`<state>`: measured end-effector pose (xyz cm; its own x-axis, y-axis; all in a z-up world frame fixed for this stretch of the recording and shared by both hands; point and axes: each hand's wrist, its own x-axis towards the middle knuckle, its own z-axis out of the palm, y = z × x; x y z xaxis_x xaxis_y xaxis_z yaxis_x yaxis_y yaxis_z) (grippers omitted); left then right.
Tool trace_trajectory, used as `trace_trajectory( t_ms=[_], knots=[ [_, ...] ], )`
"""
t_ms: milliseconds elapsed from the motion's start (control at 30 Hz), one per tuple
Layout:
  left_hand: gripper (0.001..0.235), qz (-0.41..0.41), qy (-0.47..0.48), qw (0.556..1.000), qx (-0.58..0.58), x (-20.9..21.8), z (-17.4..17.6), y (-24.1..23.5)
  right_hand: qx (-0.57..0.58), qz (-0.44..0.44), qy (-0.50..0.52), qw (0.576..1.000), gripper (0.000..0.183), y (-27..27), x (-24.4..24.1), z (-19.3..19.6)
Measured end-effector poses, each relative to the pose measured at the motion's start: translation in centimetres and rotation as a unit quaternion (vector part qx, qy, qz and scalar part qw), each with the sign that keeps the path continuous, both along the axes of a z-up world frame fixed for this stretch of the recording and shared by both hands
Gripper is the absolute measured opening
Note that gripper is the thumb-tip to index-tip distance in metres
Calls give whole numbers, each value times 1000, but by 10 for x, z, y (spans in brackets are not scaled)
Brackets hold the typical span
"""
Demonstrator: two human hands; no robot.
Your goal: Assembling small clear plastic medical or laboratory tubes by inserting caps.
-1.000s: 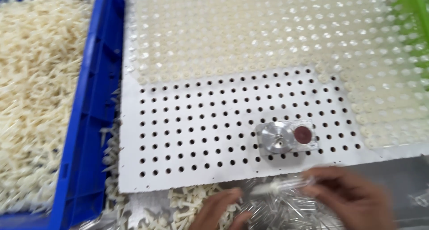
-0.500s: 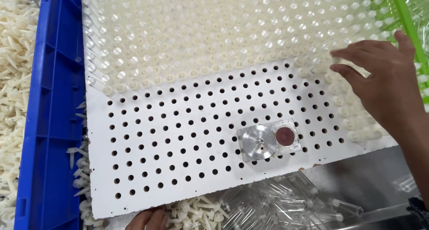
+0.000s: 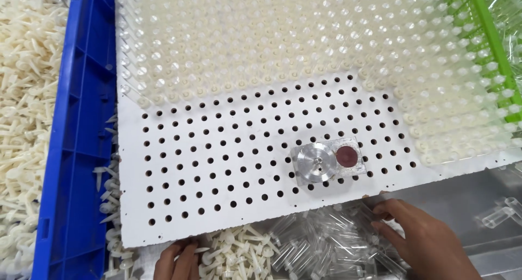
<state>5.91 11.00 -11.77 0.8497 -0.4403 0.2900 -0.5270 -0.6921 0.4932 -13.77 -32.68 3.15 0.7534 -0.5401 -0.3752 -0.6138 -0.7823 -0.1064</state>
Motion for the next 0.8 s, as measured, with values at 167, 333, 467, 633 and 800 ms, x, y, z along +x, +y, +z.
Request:
trace_trajectory(
  t_ms=[167,333,467,633,800],
  knots=[
    [30,-4,-10,1000,11,-8,32,-16,194,-67,-161,965,30,-8,-12,14],
    [22,20,-2,996,-88,-25,49,-41,180,-25,-408,895,29,5,35,85],
    [25,20,-1,989,-149,-32,63,-52,82,35,-373,924,25,8,84,116],
    [30,1,-8,991,-131,-35,93,-76,-8,45,-274,961,30,13,114,123],
    [33,-12,23,991,-131,-37,90,-82,-3,77,-260,963,33,8,121,115]
  ],
)
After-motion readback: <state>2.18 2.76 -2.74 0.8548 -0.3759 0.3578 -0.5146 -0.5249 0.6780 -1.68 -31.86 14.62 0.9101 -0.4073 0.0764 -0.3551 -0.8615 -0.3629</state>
